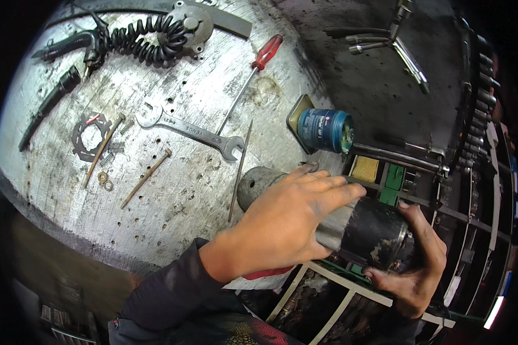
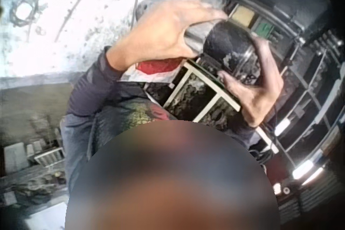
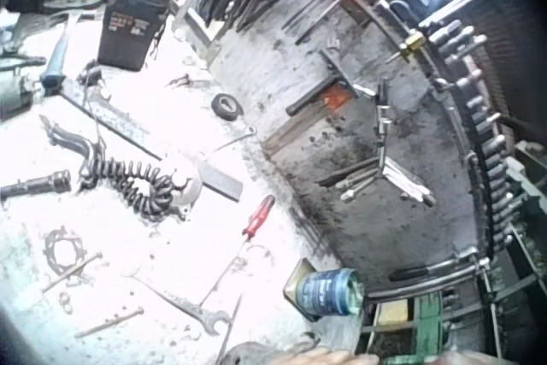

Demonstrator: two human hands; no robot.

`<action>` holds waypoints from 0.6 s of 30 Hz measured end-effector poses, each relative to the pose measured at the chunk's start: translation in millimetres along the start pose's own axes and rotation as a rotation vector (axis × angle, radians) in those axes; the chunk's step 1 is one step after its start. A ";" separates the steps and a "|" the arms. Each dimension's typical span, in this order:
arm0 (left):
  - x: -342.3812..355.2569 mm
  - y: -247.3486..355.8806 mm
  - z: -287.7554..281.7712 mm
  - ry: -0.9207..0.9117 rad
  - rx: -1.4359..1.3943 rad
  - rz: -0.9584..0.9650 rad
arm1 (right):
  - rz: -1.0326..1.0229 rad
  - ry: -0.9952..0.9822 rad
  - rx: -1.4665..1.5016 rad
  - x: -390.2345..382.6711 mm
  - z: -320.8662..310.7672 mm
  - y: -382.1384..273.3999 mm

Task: The person manipulates a small cylindrical electrical component, likely a starter motor or solenoid, using both hands to adjust internal parts and wires. The person repeatedly rotates and repositions the component while working on its internal mechanism.

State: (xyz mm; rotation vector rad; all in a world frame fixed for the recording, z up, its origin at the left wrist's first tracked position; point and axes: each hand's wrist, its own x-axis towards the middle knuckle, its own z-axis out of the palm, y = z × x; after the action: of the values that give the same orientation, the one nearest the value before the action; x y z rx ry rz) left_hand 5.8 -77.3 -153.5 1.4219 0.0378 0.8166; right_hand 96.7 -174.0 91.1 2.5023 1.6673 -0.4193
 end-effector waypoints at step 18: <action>40.3 65.9 -14.2 -0.268 -0.149 -0.059 | -0.151 0.089 0.285 -30.4 -23.5 28.7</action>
State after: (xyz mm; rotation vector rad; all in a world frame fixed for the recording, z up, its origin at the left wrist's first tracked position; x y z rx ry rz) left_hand -2.9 -48.8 -80.9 1.3709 -0.1822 0.5634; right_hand 116.0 -206.7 120.3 2.6321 1.9652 -0.6092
